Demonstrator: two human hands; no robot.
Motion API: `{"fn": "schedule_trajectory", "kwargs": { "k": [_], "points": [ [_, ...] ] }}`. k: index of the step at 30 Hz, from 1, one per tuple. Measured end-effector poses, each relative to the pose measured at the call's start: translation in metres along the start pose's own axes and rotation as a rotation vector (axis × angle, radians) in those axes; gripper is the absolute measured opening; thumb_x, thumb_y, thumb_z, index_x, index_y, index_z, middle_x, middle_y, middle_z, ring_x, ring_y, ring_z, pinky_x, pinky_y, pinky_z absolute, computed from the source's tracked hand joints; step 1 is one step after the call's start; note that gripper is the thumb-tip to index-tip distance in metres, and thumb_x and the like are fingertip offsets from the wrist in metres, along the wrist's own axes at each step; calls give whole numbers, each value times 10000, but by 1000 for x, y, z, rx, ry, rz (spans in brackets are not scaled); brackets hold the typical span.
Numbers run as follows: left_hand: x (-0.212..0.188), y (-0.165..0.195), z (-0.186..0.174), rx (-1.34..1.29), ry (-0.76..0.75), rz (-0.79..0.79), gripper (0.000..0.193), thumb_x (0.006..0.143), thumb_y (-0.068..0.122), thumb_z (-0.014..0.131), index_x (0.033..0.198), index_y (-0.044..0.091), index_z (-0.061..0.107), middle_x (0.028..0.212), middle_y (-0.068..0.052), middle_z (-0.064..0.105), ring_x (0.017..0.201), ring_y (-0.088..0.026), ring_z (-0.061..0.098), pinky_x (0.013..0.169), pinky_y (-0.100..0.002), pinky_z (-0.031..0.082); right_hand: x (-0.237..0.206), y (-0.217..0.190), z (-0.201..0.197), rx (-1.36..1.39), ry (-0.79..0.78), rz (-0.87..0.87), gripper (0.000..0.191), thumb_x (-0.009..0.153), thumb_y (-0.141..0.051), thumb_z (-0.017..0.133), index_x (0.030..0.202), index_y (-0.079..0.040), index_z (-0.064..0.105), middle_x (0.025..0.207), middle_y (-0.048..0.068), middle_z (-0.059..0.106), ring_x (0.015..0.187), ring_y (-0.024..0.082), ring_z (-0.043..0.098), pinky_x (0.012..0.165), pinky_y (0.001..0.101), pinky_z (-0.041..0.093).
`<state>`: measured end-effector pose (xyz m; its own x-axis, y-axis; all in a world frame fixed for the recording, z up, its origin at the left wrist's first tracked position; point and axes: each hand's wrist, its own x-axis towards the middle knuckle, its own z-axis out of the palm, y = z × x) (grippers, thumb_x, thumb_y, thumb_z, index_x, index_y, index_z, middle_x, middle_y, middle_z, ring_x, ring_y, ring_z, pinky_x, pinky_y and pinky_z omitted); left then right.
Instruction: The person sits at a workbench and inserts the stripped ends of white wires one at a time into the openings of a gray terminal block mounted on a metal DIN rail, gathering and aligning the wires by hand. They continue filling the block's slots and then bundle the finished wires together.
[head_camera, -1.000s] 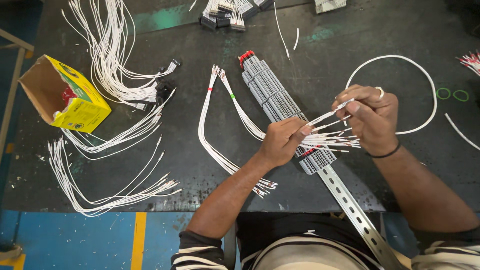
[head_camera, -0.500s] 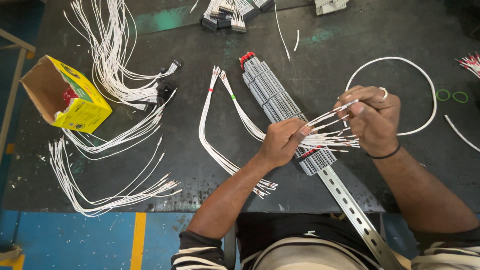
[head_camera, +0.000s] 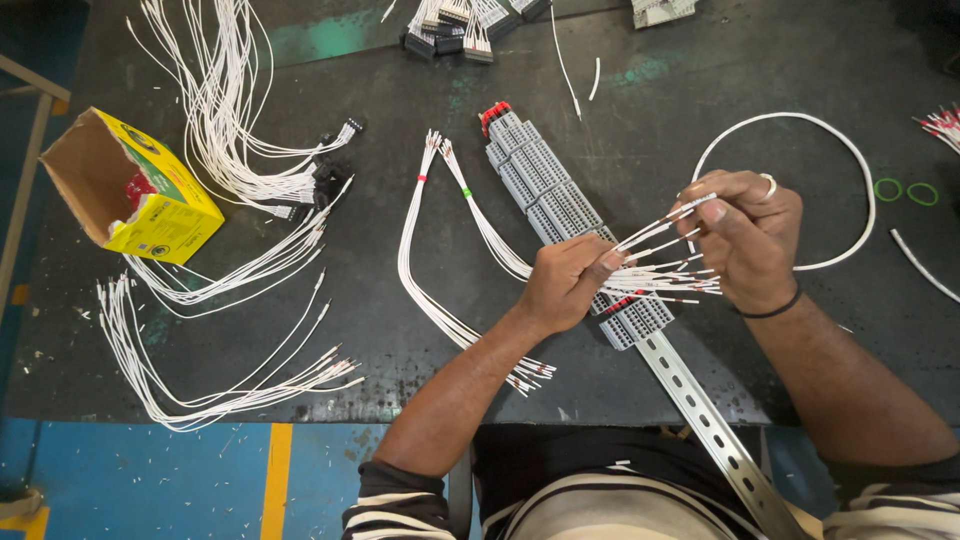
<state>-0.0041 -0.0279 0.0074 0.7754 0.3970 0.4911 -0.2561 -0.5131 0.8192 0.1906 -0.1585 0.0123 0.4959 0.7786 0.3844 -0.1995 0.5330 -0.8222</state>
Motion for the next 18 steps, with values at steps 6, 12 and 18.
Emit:
{"fn": "schedule_trajectory", "kwargs": {
  "k": [6, 12, 18],
  "points": [
    [-3, 0, 1, 1, 3, -7, 280, 1094, 223, 559, 1053, -6, 714, 880, -100, 677, 762, -198, 670, 712, -319, 530, -1, -2, 1, -16, -24, -17, 105, 1042, 16, 611, 1085, 73, 688, 1026, 198, 695, 852, 180, 673, 759, 261, 555],
    [-4, -2, 2, 3, -1, -19, 282, 1089, 225, 555, 1056, -5, 715, 877, -101, 681, 757, -198, 677, 702, -315, 533, 1, -1, -1, -36, -42, -9, 102, 1047, -4, 638, 1089, 74, 688, 1015, 194, 695, 849, 183, 675, 748, 260, 552],
    [-3, -2, 1, 23, 5, 6, 277, 1101, 222, 549, 1050, 6, 714, 893, -99, 680, 779, -206, 677, 722, -322, 534, 5, 2, -5, -92, -213, -22, 254, 1045, -129, 639, 1201, 68, 677, 1057, 170, 703, 899, 151, 667, 804, 259, 540]
  ]
}}
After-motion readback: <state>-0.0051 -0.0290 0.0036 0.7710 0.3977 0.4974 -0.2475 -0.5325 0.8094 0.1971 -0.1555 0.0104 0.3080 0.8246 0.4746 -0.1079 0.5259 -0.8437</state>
